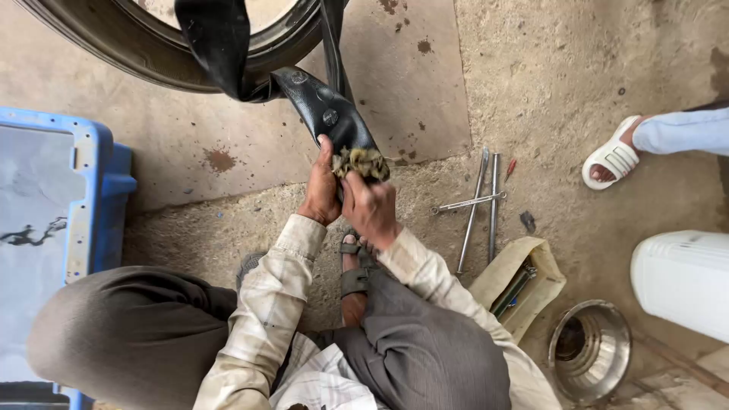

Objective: The person is cleaning and sanding a punctured bicycle inner tube in preparation for a patch.

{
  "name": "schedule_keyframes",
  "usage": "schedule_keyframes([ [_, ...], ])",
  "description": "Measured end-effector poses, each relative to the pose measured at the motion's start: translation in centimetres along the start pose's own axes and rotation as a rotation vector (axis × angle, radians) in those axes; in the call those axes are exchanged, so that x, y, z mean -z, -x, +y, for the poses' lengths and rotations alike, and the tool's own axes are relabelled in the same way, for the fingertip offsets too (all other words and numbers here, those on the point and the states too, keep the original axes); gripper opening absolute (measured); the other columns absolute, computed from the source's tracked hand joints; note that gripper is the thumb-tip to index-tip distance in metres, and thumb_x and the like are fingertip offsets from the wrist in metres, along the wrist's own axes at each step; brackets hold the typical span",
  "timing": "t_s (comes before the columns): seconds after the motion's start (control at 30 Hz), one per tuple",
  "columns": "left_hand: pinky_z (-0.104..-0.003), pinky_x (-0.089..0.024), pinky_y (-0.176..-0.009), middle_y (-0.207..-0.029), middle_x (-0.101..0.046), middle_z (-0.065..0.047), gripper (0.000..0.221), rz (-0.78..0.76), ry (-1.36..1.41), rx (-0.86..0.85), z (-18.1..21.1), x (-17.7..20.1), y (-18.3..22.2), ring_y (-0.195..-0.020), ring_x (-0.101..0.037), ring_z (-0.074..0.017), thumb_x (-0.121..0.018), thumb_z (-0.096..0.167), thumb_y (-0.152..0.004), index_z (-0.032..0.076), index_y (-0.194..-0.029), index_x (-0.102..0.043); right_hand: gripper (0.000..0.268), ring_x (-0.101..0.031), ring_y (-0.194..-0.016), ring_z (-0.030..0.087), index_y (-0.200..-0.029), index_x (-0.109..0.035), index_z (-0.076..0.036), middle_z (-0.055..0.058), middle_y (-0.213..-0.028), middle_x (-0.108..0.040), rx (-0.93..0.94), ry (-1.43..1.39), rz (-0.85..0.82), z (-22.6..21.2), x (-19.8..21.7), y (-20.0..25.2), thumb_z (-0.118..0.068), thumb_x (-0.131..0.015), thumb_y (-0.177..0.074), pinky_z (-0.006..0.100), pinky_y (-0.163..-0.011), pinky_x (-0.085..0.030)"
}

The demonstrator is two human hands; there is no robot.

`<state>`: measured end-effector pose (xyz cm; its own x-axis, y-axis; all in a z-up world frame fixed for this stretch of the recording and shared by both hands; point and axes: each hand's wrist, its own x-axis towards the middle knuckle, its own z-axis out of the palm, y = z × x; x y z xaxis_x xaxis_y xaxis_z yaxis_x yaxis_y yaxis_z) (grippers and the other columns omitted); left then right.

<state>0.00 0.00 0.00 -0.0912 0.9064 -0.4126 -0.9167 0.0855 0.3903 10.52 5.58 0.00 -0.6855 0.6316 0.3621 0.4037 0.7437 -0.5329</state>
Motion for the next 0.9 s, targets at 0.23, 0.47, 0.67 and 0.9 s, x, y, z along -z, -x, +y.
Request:
schedule_keyframes([
  [0.23, -0.052, -0.04, -0.121, -0.161, -0.039, -0.019, 0.081, -0.061, 0.048, 0.014, -1.8, -0.9, 0.7, -0.148, -0.042, -0.034, -0.033, 0.067, -0.099, 0.012, -0.158, -0.032, 0.021, -0.057, -0.047, 0.02, -0.099, -0.068, -0.004, 0.009, -0.063, -0.065, 0.06, 0.338, 0.155, 2.6, -0.8, -4.3, -0.016, -0.053, -0.108, 0.037, -0.043, -0.043],
  [0.47, -0.053, -0.045, -0.118, -0.146, -0.055, -0.022, 0.078, -0.01, 0.053, -0.052, 0.0, 3.2, 0.1, -0.135, -0.055, -0.0357, -0.043, 0.062, -0.103, 0.002, -0.154, -0.041, 0.02, -0.063, -0.044, 0.011, -0.108, -0.074, 0.0, 0.011, -0.073, -0.076, -0.013, -0.035, -0.223, -0.8, 2.0, 6.8, -0.014, -0.06, -0.108, 0.026, -0.032, -0.044],
  [0.67, -0.054, -0.045, -0.119, -0.15, -0.053, -0.02, 0.075, -0.141, 0.122, -0.006, 4.7, -1.5, 3.0, -0.136, -0.057, -0.0332, -0.034, 0.059, -0.104, 0.005, -0.157, -0.038, 0.031, -0.063, -0.058, 0.018, -0.094, -0.069, -0.004, 0.002, -0.068, -0.06, -0.692, -1.419, 0.372, 4.4, 8.5, 13.7, -0.021, -0.065, -0.119, 0.034, -0.05, -0.054],
  [0.9, -0.056, -0.043, -0.122, -0.156, -0.047, -0.024, 0.08, -0.339, 0.135, -0.007, 5.5, -2.1, 3.8, -0.142, -0.052, -0.041, -0.032, 0.062, -0.104, 0.006, -0.161, -0.031, 0.018, -0.061, -0.081, 0.017, -0.109, -0.071, 0.0, 0.007, -0.094, -0.069, -0.702, -1.548, 0.282, -3.3, 15.0, 5.6, -0.006, -0.064, -0.094, 0.034, -0.076, -0.054],
])
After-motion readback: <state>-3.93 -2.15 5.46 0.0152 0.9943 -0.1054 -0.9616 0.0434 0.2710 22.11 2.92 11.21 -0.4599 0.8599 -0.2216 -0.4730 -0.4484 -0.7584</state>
